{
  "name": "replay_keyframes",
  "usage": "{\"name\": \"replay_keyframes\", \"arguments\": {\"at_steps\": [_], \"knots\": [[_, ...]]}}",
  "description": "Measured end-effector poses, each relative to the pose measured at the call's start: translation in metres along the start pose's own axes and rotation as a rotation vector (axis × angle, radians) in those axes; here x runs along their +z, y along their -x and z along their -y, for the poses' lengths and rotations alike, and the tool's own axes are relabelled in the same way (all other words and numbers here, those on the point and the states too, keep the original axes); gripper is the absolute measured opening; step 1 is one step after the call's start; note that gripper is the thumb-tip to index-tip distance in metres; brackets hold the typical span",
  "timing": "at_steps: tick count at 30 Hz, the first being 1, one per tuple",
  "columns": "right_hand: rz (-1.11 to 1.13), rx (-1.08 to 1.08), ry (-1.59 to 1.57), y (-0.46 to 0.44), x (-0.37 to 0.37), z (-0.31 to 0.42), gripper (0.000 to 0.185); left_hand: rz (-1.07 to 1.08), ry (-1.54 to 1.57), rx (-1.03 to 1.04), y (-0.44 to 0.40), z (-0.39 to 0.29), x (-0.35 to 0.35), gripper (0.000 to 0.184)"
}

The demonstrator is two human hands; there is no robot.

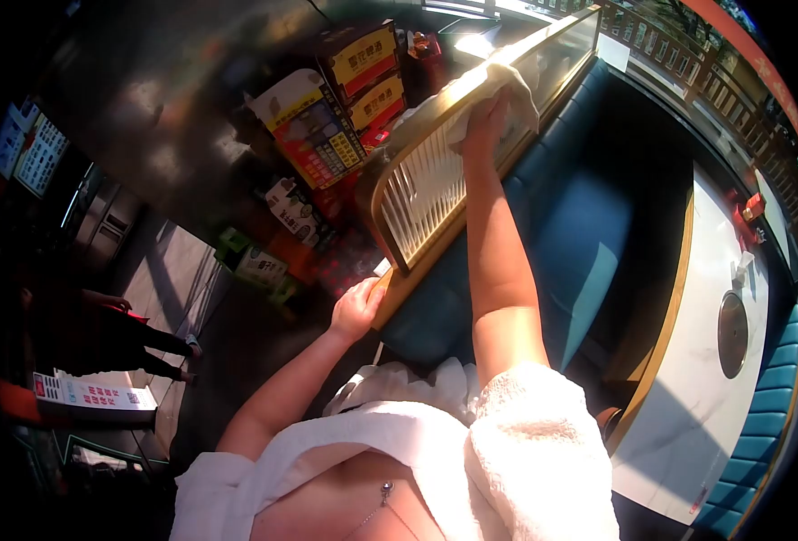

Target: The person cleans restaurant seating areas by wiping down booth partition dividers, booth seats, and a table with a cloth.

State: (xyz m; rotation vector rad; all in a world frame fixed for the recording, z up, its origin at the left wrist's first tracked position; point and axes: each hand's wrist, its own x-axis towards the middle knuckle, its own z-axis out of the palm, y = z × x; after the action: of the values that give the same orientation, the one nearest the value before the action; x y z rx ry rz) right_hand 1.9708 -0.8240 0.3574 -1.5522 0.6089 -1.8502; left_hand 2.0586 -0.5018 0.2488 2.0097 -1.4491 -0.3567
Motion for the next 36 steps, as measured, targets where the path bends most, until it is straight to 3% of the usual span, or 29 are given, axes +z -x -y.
{"name": "replay_keyframes", "arguments": {"at_steps": [3,5,7,8,9,12,13,14,16,17,19,22,24,26,28,33,35,36], "knots": [[-0.032,0.134,-0.124,0.013,-0.006,-0.042,0.041,-0.073,-0.032,0.043,-0.001,0.002,0.004,0.031],[-0.110,0.052,0.471,0.068,-0.008,-0.029,0.045,-0.034,0.003,0.035,0.000,0.000,0.000,0.031],[0.044,0.206,0.466,0.140,-0.025,-0.028,0.044,-0.033,0.001,0.036,0.000,0.000,0.002,0.030],[0.125,0.304,0.612,0.167,-0.027,-0.003,0.041,-0.035,0.015,0.042,-0.001,0.001,0.002,0.030],[0.219,0.076,0.571,0.183,-0.031,0.021,0.036,-0.034,0.027,0.047,-0.001,0.003,0.002,0.030],[0.183,0.284,0.074,0.226,-0.014,0.095,0.028,-0.004,0.172,0.070,-0.001,0.027,0.012,0.029],[0.147,0.351,-0.105,0.223,-0.011,0.118,0.027,-0.014,0.296,0.100,-0.006,0.033,0.015,0.028],[0.148,0.344,-0.106,0.217,-0.008,0.118,0.027,0.022,0.285,-0.030,-0.008,0.019,0.004,0.028],[0.284,0.281,-0.171,0.205,-0.003,0.114,0.026,-0.050,0.464,0.047,-0.019,-0.003,-0.014,0.031],[0.237,0.153,-0.129,0.178,0.002,0.123,0.026,-0.107,0.578,0.105,-0.024,-0.021,-0.026,0.032],[0.128,-0.021,-0.006,0.120,0.018,0.113,0.024,-0.118,0.588,0.016,-0.039,-0.057,-0.051,0.036],[-0.076,-0.171,0.192,0.053,0.019,0.066,0.026,-0.208,0.552,0.195,-0.067,-0.094,-0.078,0.040],[-0.146,-0.018,0.408,0.018,0.005,0.010,0.043,-0.347,0.334,0.371,-0.082,-0.120,-0.093,0.044],[-0.179,0.135,0.493,0.009,-0.019,-0.059,0.048,-0.346,0.223,0.404,-0.096,-0.130,-0.099,0.044],[-0.066,0.549,0.814,0.037,-0.040,-0.084,0.052,-0.344,0.025,0.443,-0.111,-0.140,-0.108,0.044],[-0.061,0.108,0.318,0.114,-0.014,-0.019,0.040,-0.180,-0.013,0.306,-0.133,-0.173,-0.125,0.045],[-0.098,0.058,0.223,0.101,0.000,0.031,0.037,-0.140,0.135,0.178,-0.133,-0.178,-0.121,0.043],[-0.088,-0.010,0.183,0.082,0.002,0.041,0.032,-0.191,0.078,0.214,-0.133,-0.174,-0.119,0.041]]}}
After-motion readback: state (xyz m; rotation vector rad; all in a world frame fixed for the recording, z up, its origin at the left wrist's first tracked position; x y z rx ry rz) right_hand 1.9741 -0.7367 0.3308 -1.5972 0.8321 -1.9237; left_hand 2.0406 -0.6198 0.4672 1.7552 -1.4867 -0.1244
